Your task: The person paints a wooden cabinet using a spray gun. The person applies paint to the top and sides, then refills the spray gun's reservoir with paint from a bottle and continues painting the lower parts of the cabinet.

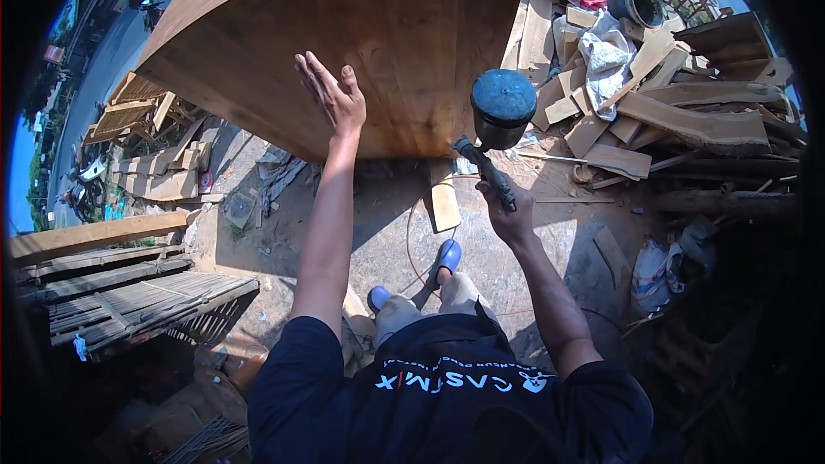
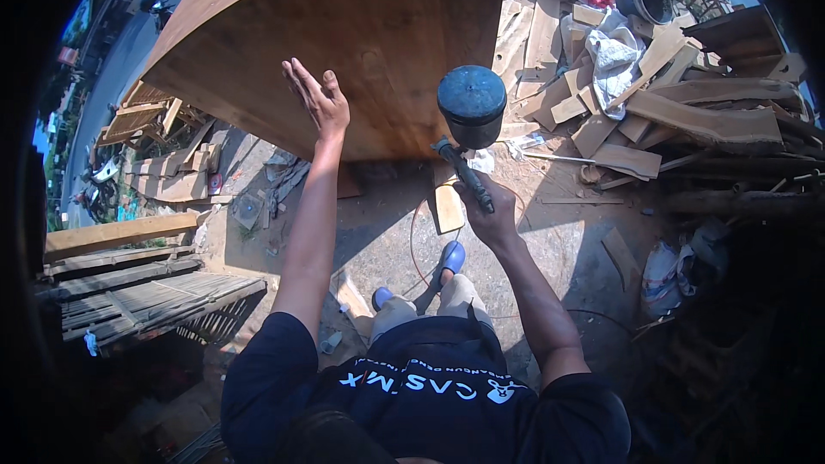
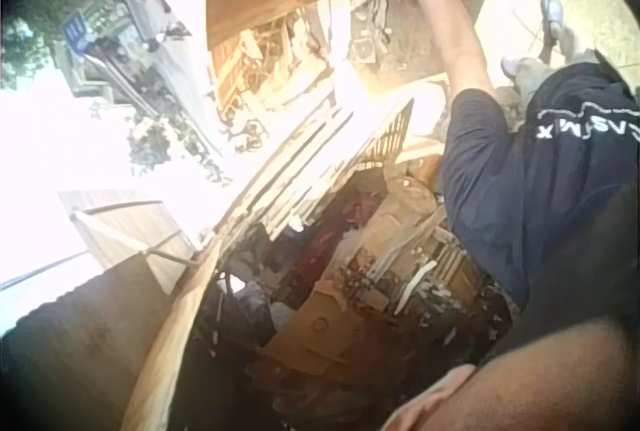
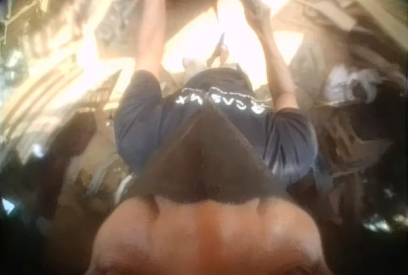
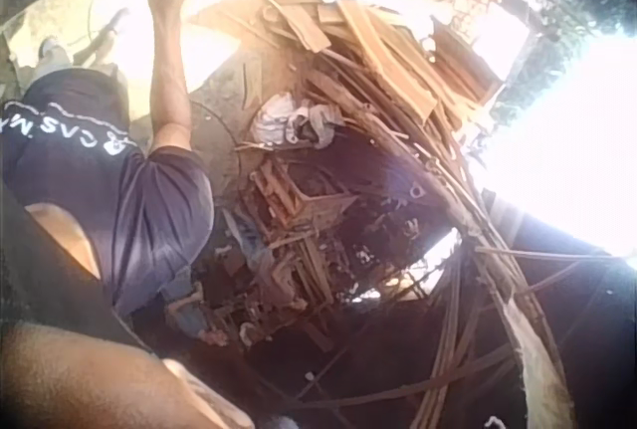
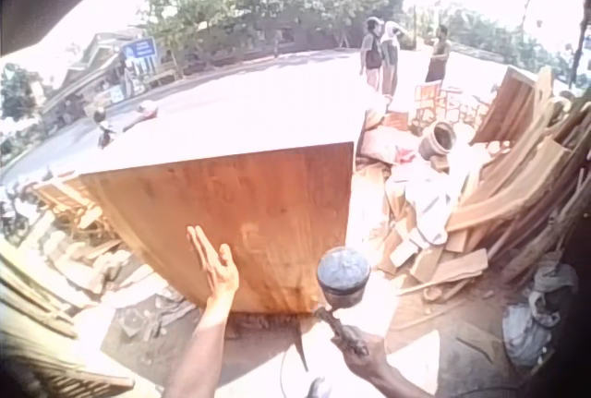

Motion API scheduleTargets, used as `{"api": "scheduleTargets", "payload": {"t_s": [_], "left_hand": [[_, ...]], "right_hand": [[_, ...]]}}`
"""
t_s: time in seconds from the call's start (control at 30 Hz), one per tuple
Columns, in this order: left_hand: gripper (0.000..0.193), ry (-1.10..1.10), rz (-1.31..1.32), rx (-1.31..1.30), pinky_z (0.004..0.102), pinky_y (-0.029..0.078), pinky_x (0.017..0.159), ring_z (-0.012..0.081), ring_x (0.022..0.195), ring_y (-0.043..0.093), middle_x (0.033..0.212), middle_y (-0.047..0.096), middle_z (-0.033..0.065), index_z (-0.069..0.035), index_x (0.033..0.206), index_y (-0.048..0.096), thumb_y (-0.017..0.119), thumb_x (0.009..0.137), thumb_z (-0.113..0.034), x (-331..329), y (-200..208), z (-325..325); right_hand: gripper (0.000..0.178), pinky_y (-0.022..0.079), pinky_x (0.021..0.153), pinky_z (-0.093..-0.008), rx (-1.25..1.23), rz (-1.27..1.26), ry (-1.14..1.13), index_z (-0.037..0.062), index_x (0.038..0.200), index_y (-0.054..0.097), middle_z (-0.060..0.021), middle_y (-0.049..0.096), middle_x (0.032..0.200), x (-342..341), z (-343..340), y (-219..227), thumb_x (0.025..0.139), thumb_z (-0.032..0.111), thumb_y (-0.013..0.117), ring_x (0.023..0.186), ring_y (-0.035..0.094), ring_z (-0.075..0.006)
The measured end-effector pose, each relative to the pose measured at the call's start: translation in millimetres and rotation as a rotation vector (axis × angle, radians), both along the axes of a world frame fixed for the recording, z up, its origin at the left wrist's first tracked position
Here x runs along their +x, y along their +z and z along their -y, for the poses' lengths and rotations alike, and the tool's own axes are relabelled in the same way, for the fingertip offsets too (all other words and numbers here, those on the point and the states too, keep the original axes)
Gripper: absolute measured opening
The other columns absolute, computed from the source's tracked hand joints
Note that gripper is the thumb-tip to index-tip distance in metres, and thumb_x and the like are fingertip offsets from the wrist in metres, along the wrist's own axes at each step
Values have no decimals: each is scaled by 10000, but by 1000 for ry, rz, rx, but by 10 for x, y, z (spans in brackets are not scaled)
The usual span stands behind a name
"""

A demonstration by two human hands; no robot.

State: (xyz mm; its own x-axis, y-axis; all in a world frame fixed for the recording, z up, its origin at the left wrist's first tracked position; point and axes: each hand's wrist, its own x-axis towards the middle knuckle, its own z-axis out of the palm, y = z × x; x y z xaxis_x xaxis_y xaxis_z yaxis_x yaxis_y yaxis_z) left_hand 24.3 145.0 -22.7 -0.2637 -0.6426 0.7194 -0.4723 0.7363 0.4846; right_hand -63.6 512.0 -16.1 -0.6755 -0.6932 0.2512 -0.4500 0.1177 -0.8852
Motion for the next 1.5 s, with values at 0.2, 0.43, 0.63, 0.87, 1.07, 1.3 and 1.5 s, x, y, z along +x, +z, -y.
{"api": "scheduleTargets", "payload": {"t_s": [0.2,0.43,0.63,0.87,1.07,1.3,1.5], "left_hand": [[774,-42,496,625,521,221,1284,476,1576,197,1709,167,296,-2,1653,204,450,1099,-482,2304,-1989,-1615],[926,-29,1209,1689,572,349,1214,498,1531,316,1699,160,335,-141,1673,273,577,966,-657,4831,-3483,-3694],[778,63,1416,1549,540,501,1075,478,1342,544,1557,418,294,-149,1475,535,784,839,-521,5144,-3712,-3562],[565,219,1002,1176,573,508,1024,478,1266,565,1442,531,217,-156,1275,685,832,781,-387,5211,-4181,-2784],[511,177,917,815,559,487,1035,425,1274,546,1399,573,157,-164,1243,699,833,793,-367,4795,-4596,-2264],[447,-7,712,538,543,415,1113,376,1310,524,1346,628,118,-137,1194,734,804,849,-412,4329,-5333,-1861],[487,-85,722,522,576,390,1129,363,1320,513,1371,616,108,-141,1242,721,745,887,-475,4099,-5625,-1633]], "right_hand": [[182,525,615,-386,183,123,156,37,1047,707,-147,697,757,602,268,-677,962,184,772,658,700,-269],[200,517,626,-406,221,183,220,25,984,674,-176,668,732,1439,757,-2369,978,214,741,644,677,-304],[284,535,670,-391,316,170,123,8,1140,704,-200,685,773,1953,1300,-4584,996,253,713,684,679,-298],[266,506,599,-457,389,-75,-85,25,1039,724,-216,662,716,2024,1919,-6854,979,285,724,629,668,-392],[403,515,630,-534,370,52,-176,6,922,661,-291,683,771,1901,2291,-6968,984,400,726,771,682,-518],[349,481,577,-415,189,-157,-271,6,939,688,-190,660,680,1757,2427,-5853,996,346,745,577,616,-254],[372,480,572,-422,-17,-282,-317,6,940,685,-201,623,644,1683,2427,-4460,991,369,749,581,621,-320]]}}
